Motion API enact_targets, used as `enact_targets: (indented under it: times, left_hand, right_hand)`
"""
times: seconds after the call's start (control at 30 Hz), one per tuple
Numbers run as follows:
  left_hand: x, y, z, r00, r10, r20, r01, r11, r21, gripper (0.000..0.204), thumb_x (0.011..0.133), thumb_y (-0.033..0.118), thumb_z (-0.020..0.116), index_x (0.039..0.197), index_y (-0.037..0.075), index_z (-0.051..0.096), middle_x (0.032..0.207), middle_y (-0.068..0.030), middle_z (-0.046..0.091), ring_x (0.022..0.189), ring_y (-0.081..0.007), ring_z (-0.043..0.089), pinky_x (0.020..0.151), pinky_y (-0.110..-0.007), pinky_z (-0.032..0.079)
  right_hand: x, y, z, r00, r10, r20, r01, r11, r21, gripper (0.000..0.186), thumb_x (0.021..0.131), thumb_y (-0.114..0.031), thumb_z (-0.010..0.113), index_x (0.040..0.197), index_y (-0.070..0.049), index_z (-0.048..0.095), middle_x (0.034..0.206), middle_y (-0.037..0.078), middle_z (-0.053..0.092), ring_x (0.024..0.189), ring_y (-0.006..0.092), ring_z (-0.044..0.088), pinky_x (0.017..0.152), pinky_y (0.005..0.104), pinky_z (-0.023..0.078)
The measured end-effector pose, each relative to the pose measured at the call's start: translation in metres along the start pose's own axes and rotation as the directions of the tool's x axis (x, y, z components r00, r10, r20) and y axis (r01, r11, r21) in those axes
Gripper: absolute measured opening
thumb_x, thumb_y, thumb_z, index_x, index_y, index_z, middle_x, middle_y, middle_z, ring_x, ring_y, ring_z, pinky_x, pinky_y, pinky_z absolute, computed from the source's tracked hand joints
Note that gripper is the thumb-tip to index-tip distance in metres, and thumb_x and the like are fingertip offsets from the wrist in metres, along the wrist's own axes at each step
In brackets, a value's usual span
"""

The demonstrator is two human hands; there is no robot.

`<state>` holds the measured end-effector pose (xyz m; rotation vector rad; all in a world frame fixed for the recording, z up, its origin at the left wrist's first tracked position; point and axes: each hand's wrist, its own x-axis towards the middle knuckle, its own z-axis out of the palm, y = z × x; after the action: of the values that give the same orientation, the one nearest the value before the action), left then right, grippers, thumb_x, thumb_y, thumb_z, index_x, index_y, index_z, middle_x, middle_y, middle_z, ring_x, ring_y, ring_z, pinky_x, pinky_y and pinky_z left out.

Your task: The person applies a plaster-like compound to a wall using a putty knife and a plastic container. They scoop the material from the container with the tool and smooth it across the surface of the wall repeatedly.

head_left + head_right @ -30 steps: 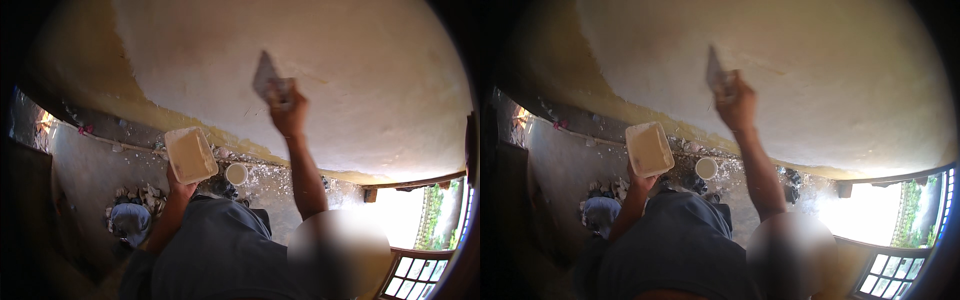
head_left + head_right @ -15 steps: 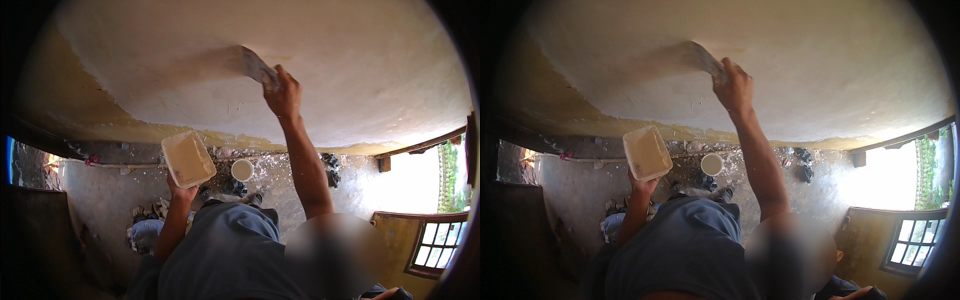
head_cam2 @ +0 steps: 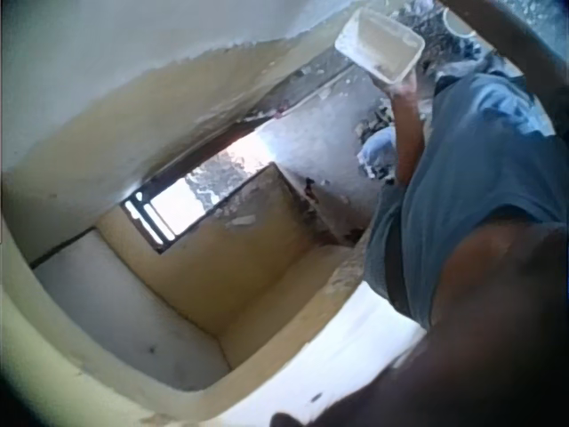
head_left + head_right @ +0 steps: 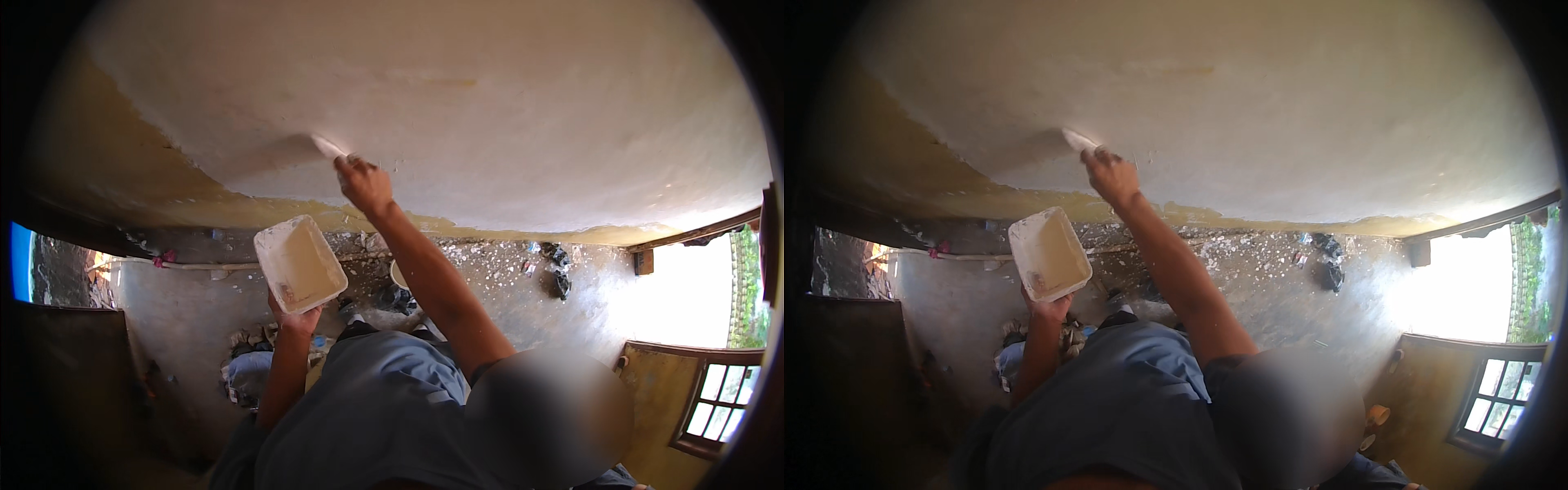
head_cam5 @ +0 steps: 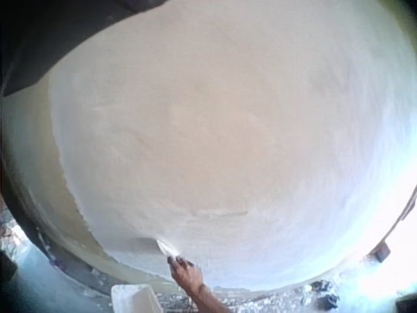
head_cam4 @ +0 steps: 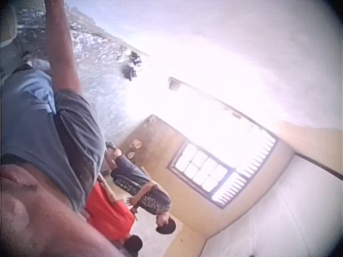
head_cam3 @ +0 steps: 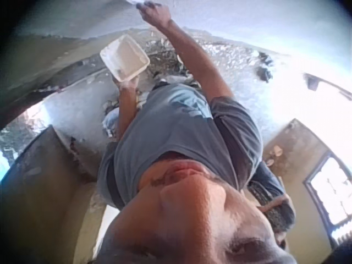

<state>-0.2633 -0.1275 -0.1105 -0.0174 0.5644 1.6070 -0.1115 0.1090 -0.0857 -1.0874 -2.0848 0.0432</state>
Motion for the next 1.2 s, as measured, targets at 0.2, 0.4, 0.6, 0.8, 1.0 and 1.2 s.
enact_targets:
  times: [0.2, 0.4, 0.6, 0.8, 1.0, 1.2]
  left_hand:
    - [-0.001, 0.013, -0.011, 0.998, 0.001, -0.056, -0.006, 0.997, -0.076, 0.058, 0.091, 0.053, 0.045, 0.136, 0.016, 0.048, 0.133, -0.0082, 0.055, 0.119, -0.0336, 0.054, 0.094, -0.061, 0.045]
    - [-0.003, 0.009, -0.016, 0.994, 0.05, 0.093, -0.051, 0.999, 0.014, 0.06, 0.089, 0.051, 0.049, 0.138, 0.016, 0.046, 0.134, -0.0074, 0.054, 0.123, -0.0314, 0.052, 0.1, -0.059, 0.041]
    - [-0.004, 0.007, -0.031, 0.99, 0.06, 0.124, -0.058, 0.998, -0.021, 0.06, 0.089, 0.05, 0.05, 0.139, 0.017, 0.046, 0.135, -0.0039, 0.054, 0.126, -0.0297, 0.05, 0.105, -0.053, 0.037]
    - [-0.014, 0.013, -0.036, 0.966, 0.088, 0.242, -0.091, 0.996, 0.002, 0.058, 0.094, 0.051, 0.041, 0.14, 0.017, 0.043, 0.137, -0.004, 0.052, 0.127, -0.0289, 0.047, 0.108, -0.051, 0.033]
    - [-0.011, 0.013, -0.025, 0.98, 0.054, 0.19, -0.054, 0.999, -0.007, 0.053, 0.096, 0.042, 0.047, 0.139, 0.012, 0.043, 0.135, -0.0068, 0.053, 0.124, -0.0258, 0.051, 0.105, -0.047, 0.04]
    - [-0.008, 0.014, -0.032, 0.956, 0.008, 0.293, 0.008, 0.999, -0.053, 0.053, 0.096, 0.045, 0.046, 0.139, 0.013, 0.044, 0.138, -0.0064, 0.051, 0.126, -0.0268, 0.049, 0.107, -0.049, 0.036]
  right_hand:
    - [-0.017, 0.08, -0.088, 0.945, 0.222, -0.241, -0.241, 0.969, -0.052, 0.024, 0.079, -0.015, 0.068, 0.102, -0.008, 0.066, 0.084, 0.016, 0.068, 0.068, 0.0331, 0.067, 0.059, 0.0406, 0.056]
    - [-0.066, 0.123, -0.156, 0.828, 0.247, -0.503, -0.24, 0.968, 0.08, 0.024, 0.083, -0.01, 0.068, 0.105, -0.001, 0.067, 0.079, 0.015, 0.07, 0.066, 0.0238, 0.07, 0.057, 0.0324, 0.055]
    - [-0.08, 0.001, 0.051, 0.954, 0.267, 0.135, -0.29, 0.937, 0.193, 0.027, 0.08, -0.015, 0.065, 0.106, -0.013, 0.069, 0.082, 0.016, 0.068, 0.073, 0.0351, 0.066, 0.066, 0.0455, 0.053]
    - [-0.05, 0.012, 0.097, 0.904, 0.425, -0.041, -0.421, 0.903, 0.082, 0.021, 0.084, -0.026, 0.065, 0.101, -0.016, 0.072, 0.072, 0.014, 0.067, 0.061, 0.0347, 0.066, 0.054, 0.0433, 0.053]
    - [-0.071, 0.058, 0.044, 0.862, 0.446, -0.24, -0.446, 0.893, 0.055, 0.023, 0.083, -0.027, 0.067, 0.098, -0.011, 0.073, 0.074, 0.017, 0.067, 0.062, 0.034, 0.066, 0.056, 0.0414, 0.053]
    - [-0.099, 0.106, -0.029, 0.734, 0.58, -0.354, -0.63, 0.776, -0.034, 0.022, 0.086, -0.025, 0.067, 0.093, -0.004, 0.072, 0.075, 0.018, 0.069, 0.064, 0.0316, 0.069, 0.059, 0.0378, 0.054]
